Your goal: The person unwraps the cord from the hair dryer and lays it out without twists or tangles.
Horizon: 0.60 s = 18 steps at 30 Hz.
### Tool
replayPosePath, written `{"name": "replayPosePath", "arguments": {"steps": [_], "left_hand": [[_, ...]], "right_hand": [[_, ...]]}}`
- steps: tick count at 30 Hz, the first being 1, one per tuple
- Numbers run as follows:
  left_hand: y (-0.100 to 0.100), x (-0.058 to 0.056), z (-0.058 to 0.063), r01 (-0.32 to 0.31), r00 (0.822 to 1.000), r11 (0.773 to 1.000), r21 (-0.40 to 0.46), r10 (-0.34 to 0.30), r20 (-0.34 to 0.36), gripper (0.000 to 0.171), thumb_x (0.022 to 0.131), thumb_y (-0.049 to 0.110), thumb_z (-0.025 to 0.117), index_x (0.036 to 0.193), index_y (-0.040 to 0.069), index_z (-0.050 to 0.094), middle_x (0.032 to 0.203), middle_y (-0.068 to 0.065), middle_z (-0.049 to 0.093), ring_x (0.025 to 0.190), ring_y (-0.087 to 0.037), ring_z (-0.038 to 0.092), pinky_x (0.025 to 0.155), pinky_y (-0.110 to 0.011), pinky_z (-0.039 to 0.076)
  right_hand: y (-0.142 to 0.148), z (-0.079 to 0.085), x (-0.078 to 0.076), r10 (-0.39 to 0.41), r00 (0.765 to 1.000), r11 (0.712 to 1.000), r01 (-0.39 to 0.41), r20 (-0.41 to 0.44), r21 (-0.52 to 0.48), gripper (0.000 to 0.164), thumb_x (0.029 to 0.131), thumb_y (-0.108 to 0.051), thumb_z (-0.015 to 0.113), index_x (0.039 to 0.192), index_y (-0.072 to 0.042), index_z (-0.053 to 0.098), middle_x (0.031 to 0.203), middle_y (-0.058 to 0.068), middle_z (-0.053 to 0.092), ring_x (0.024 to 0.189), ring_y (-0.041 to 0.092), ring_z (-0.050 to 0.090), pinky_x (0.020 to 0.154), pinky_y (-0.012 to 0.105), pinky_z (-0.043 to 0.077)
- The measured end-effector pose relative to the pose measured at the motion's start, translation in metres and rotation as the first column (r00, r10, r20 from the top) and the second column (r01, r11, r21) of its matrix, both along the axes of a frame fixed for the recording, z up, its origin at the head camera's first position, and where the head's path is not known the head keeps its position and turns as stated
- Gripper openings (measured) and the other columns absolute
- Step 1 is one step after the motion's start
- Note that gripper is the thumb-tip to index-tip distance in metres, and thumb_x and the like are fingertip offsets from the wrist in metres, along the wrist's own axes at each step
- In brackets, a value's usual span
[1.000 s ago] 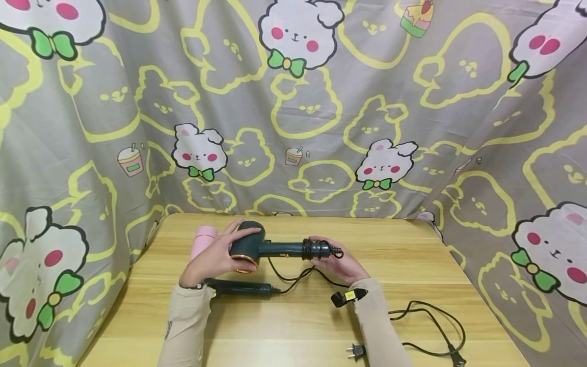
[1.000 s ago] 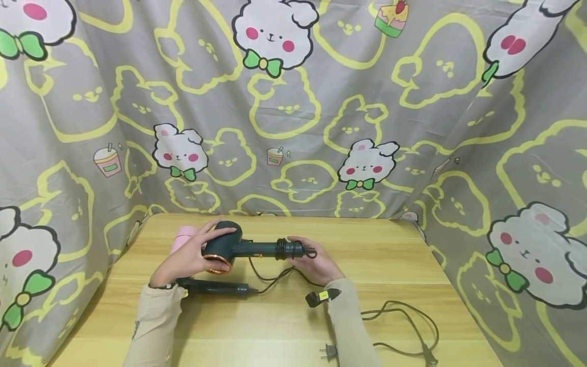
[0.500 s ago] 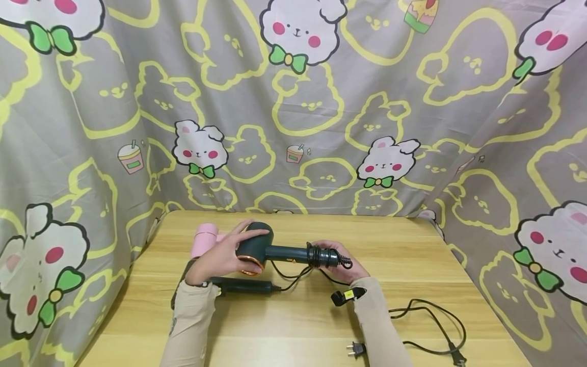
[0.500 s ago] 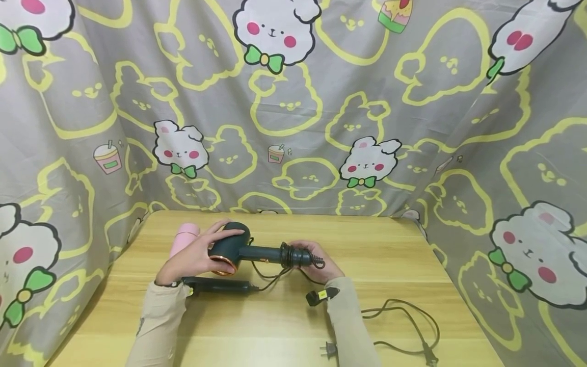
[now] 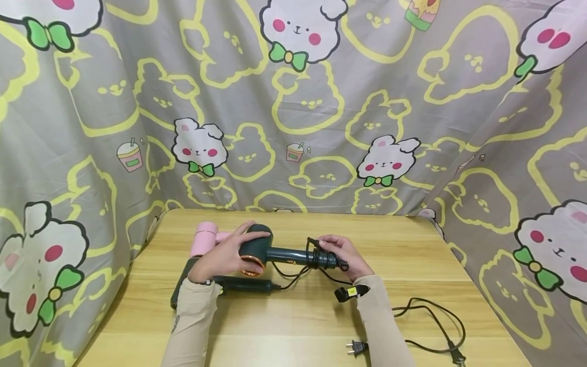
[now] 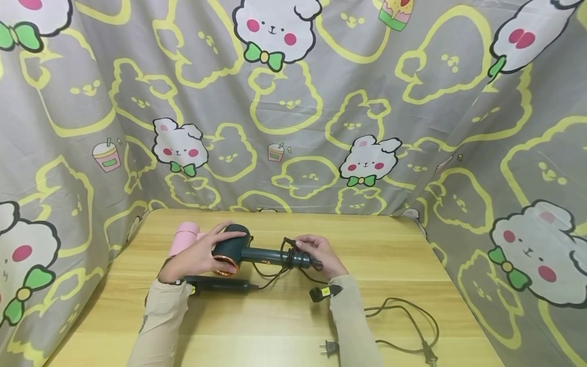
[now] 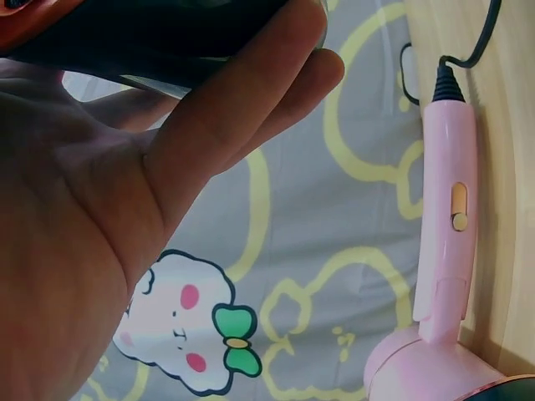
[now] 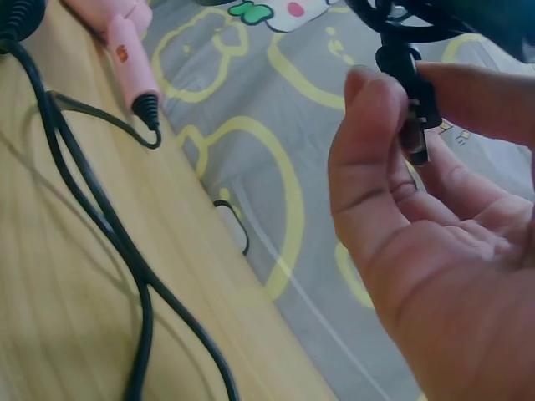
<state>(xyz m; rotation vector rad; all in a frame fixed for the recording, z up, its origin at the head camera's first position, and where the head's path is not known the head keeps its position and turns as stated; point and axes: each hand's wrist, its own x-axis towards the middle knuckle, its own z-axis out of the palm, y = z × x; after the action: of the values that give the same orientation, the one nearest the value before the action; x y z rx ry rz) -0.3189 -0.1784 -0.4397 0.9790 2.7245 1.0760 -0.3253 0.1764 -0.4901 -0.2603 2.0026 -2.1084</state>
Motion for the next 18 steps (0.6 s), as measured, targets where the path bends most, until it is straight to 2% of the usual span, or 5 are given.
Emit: {"name": "replayPosePath", "arguments": {"steps": [3, 9, 13, 18], "left_hand": [[-0.001, -0.002, -0.002, 0.005, 1.0, 1.0, -0.005, -0.005, 0.003, 0.087, 0.071, 0.058, 0.09, 0.148, 0.038, 0.054, 0.168, -0.008, 0.026, 0.123, -0.033, 0.06, 0.099, -0.042, 0.052], [0.002, -0.001, -0.002, 0.006, 1.0, 1.0, -0.011, -0.006, 0.002, 0.085, 0.072, 0.047, 0.093, 0.147, 0.033, 0.056, 0.168, -0.01, 0.027, 0.127, -0.037, 0.058, 0.1, -0.044, 0.052], [0.004, 0.001, -0.001, 0.001, 1.0, 1.0, -0.021, -0.001, 0.015, 0.084, 0.073, 0.04, 0.094, 0.147, 0.034, 0.057, 0.169, -0.011, 0.025, 0.13, -0.039, 0.057, 0.099, -0.045, 0.052], [0.005, 0.0, -0.003, -0.006, 1.0, 0.999, -0.045, 0.006, -0.008, 0.085, 0.073, 0.042, 0.094, 0.148, 0.033, 0.056, 0.168, -0.01, 0.026, 0.131, -0.039, 0.056, 0.101, -0.047, 0.052]], "right_hand": [[0.003, 0.005, 0.0, -0.038, 0.999, 0.999, 0.038, -0.007, 0.003, 0.019, 0.104, -0.018, 0.062, 0.116, -0.004, 0.069, 0.096, -0.009, 0.074, 0.087, 0.004, 0.068, 0.079, 0.019, 0.056], [0.008, 0.016, 0.003, -0.115, 0.993, 0.99, 0.113, -0.027, -0.085, 0.009, 0.103, -0.011, 0.063, 0.102, -0.01, 0.072, 0.087, -0.003, 0.075, 0.079, 0.006, 0.07, 0.073, 0.018, 0.058], [0.008, 0.027, 0.007, -0.134, 0.989, 0.979, 0.123, -0.058, -0.164, 0.016, 0.103, -0.006, 0.06, 0.096, -0.012, 0.072, 0.083, -0.002, 0.074, 0.073, 0.006, 0.066, 0.066, 0.017, 0.054], [0.005, 0.043, 0.015, -0.146, 0.986, 0.969, 0.127, -0.076, -0.21, 0.02, 0.104, -0.005, 0.057, 0.094, -0.013, 0.072, 0.081, -0.003, 0.075, 0.072, 0.004, 0.067, 0.063, 0.016, 0.053]]}}
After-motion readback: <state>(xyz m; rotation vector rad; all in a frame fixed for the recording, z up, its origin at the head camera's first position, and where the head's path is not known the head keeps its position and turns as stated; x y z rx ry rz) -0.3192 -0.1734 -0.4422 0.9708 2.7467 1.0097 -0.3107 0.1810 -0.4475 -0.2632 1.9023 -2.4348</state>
